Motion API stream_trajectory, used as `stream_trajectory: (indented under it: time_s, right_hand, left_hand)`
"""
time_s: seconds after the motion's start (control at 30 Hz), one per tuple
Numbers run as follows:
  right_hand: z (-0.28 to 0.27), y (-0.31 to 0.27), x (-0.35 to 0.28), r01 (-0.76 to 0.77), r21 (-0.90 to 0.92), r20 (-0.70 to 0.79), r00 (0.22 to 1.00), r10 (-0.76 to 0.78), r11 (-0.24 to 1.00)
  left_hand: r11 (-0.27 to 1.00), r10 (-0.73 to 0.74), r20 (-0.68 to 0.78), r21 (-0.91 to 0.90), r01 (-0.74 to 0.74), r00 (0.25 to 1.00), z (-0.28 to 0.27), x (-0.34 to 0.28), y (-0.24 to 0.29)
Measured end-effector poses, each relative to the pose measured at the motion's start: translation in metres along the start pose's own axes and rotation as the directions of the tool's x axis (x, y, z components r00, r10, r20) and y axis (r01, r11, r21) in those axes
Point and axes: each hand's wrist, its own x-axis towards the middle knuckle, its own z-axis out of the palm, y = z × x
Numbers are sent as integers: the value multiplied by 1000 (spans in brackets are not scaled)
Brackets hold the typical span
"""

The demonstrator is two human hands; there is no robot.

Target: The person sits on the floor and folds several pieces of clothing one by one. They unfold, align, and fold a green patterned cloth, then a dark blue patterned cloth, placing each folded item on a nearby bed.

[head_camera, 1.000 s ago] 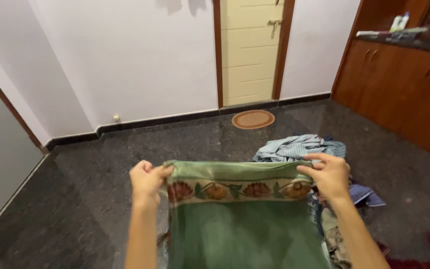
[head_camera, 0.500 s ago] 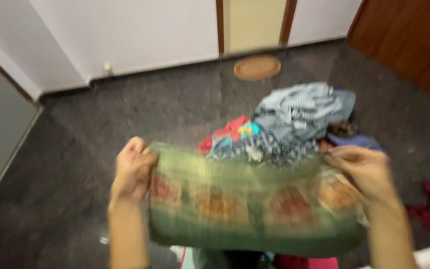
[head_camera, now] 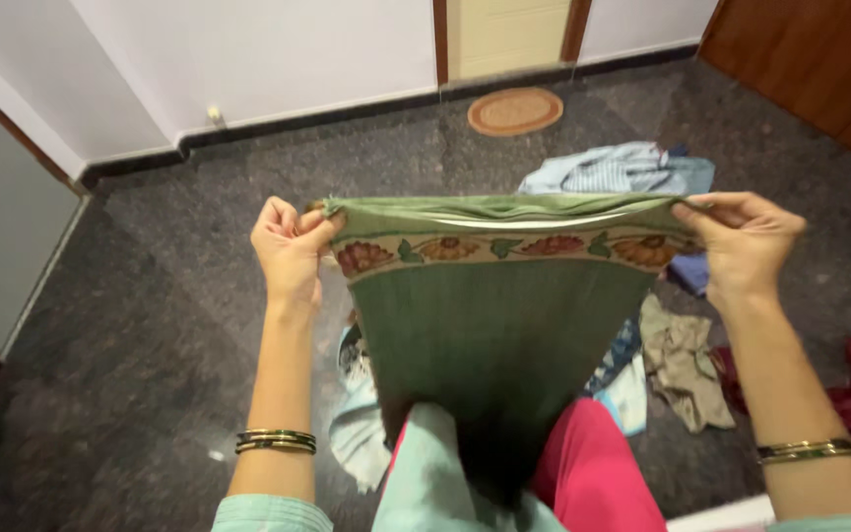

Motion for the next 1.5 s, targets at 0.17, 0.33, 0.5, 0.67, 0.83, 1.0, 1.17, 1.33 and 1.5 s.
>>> stream_trajectory:
  time_s: [0.17,0.33,0.5,0.67,0.83,1.0,1.17,1.33,1.5]
  right_hand:
    - [-64,15,-7,16,121,-33,999,-12,993]
    - [-137,-20,-159,-241,25,179,956,233,970]
    - [-136,-28,-221,-554,401,548,783,294,729]
    - [-94,71,-262,-885,-22,124,459,880,465]
    - [-82,83,-264,-805,15,71,593,802,593]
    - [-55,-17,-251,-575,-166,-79,817,571,801]
    - [9,-89,-297,-519,-308,-171,855,490,797]
    - [57,-102,-342,-548,-136,-75,836,543,825]
    - [67,-102,-357,-521,-54,-35,854,520,852]
  left_hand:
    - [987,78,158,-150,-54,984,4,-21,50]
    - [981,-183,216,-29,193,959,-66,-152,54]
    - [883,-398,333,-115,456,855,-145,-239,13]
    - [577,-816,-148,-160,801,558,-170,-266,-95]
    - [630,-776,-194,-275,726,600,-168,-272,-109]
    - [768,-639,-305,-313,559,707,-110,-270,-58]
    - [854,-499,-453,-115,507,739,-7,-310,-32]
    - [885,-406,-416,41,463,814,58,-343,-27]
    - [876,-475,-401,-126,466,783,81,-356,-31]
